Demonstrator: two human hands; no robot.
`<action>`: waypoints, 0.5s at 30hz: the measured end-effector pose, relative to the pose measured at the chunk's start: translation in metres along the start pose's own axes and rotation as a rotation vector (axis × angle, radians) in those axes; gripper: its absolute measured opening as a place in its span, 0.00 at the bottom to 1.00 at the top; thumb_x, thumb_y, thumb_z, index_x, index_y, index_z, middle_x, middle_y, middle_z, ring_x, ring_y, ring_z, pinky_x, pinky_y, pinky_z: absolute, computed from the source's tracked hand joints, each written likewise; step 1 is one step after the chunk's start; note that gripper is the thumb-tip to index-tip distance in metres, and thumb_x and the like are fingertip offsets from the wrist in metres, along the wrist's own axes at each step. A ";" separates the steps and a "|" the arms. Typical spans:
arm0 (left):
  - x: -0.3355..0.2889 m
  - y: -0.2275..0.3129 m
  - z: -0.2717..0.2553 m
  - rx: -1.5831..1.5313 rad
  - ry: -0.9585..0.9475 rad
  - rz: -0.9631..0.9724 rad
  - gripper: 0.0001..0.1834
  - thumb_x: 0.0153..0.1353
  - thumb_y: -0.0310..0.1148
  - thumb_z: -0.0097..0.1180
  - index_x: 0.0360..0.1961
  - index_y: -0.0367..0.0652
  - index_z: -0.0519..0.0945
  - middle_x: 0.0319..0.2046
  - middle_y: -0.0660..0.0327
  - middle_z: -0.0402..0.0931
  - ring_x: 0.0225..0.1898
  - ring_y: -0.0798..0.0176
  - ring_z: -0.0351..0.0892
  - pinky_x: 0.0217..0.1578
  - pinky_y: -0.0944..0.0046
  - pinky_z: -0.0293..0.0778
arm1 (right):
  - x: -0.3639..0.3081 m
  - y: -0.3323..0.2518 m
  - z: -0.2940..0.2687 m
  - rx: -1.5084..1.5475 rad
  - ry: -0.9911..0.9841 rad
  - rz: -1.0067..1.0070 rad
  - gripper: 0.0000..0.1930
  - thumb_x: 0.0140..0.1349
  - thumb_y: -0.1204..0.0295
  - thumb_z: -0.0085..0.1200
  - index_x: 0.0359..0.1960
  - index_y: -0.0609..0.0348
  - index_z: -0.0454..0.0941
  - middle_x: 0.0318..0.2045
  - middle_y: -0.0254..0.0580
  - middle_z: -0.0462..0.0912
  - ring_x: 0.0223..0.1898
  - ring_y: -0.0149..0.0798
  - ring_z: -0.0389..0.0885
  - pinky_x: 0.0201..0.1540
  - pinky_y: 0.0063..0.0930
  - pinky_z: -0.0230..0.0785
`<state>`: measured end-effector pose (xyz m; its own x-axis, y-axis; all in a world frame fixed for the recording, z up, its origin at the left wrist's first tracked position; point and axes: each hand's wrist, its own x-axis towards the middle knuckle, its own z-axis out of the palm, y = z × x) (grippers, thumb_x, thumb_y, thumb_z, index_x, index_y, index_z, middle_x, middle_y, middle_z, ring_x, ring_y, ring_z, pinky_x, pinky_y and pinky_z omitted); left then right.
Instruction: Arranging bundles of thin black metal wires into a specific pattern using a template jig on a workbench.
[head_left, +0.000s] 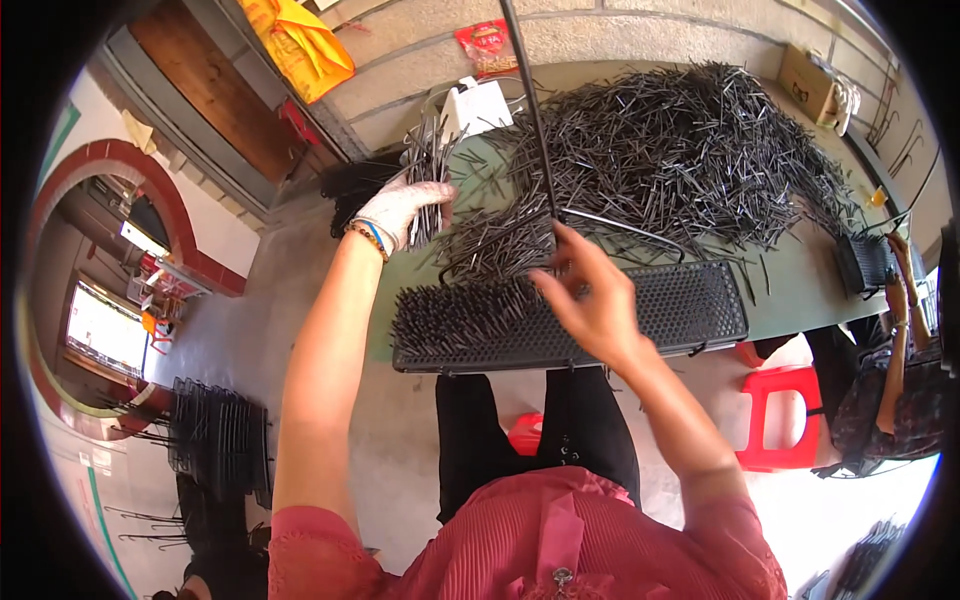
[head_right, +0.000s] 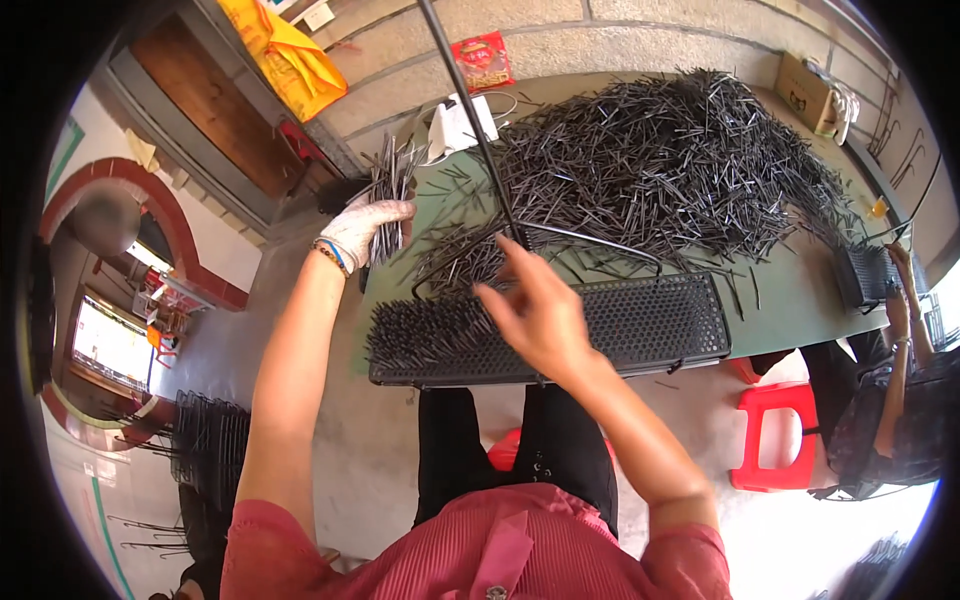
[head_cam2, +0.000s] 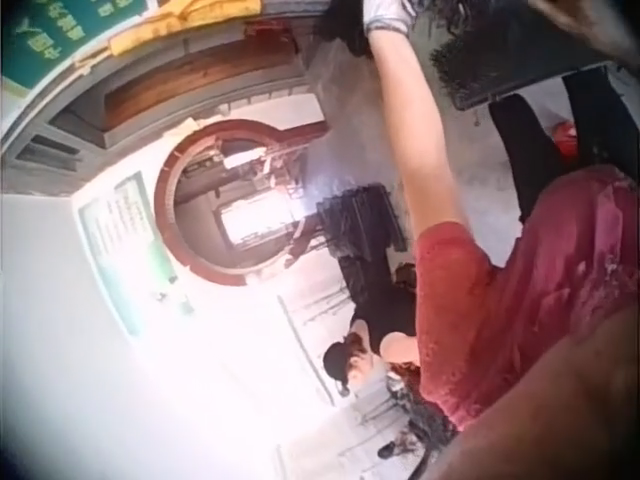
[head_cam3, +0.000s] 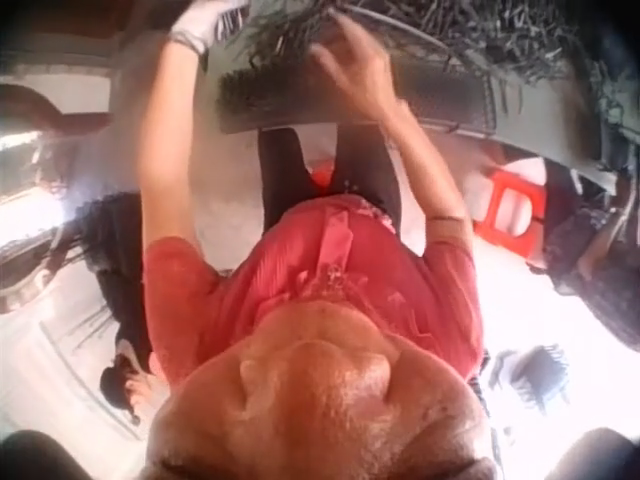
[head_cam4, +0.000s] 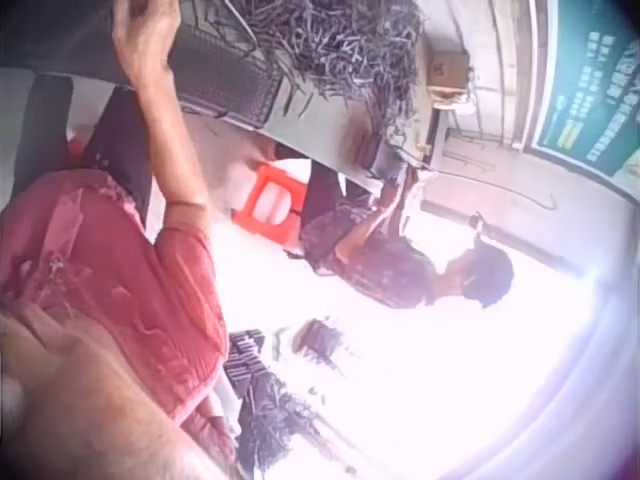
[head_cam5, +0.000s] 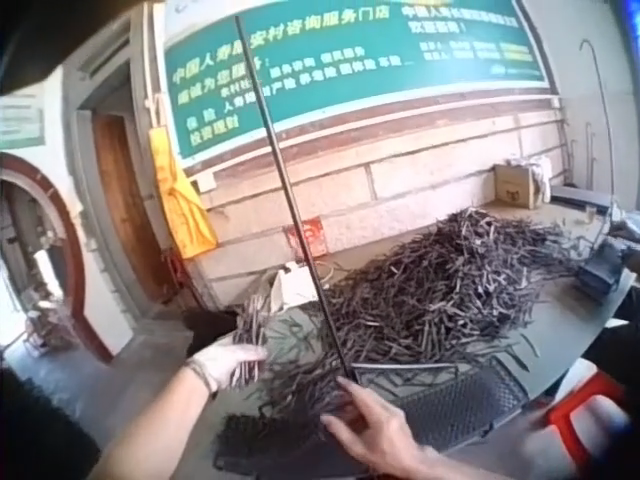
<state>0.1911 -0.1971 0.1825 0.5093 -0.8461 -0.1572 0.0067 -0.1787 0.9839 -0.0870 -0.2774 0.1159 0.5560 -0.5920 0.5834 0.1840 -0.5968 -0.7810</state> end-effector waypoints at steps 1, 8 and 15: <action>-0.007 -0.002 -0.001 -0.012 0.026 0.003 0.11 0.53 0.28 0.64 0.37 0.40 0.77 0.26 0.60 0.78 0.24 0.63 0.78 0.27 0.63 0.77 | 0.016 -0.008 0.023 0.021 -0.031 0.067 0.33 0.55 0.72 0.66 0.62 0.64 0.66 0.33 0.41 0.80 0.24 0.25 0.76 0.31 0.21 0.72; -0.014 -0.029 -0.017 -0.134 0.125 0.201 0.27 0.55 0.28 0.61 0.56 0.35 0.69 0.44 0.56 0.79 0.41 0.64 0.79 0.42 0.65 0.76 | 0.102 -0.003 0.121 -0.034 -0.022 0.059 0.55 0.42 0.51 0.73 0.66 0.70 0.55 0.27 0.46 0.80 0.27 0.42 0.79 0.34 0.34 0.72; 0.018 -0.042 -0.045 0.220 0.011 0.049 0.26 0.51 0.27 0.65 0.53 0.40 0.74 0.43 0.58 0.79 0.42 0.64 0.78 0.44 0.64 0.75 | 0.130 0.027 0.150 -0.093 -0.144 -0.027 0.39 0.46 0.62 0.71 0.61 0.62 0.68 0.25 0.45 0.78 0.27 0.41 0.77 0.33 0.34 0.71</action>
<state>0.2384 -0.1823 0.1422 0.5134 -0.8513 -0.1077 -0.2057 -0.2440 0.9477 0.1118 -0.2893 0.1372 0.6635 -0.4954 0.5606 0.1280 -0.6631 -0.7375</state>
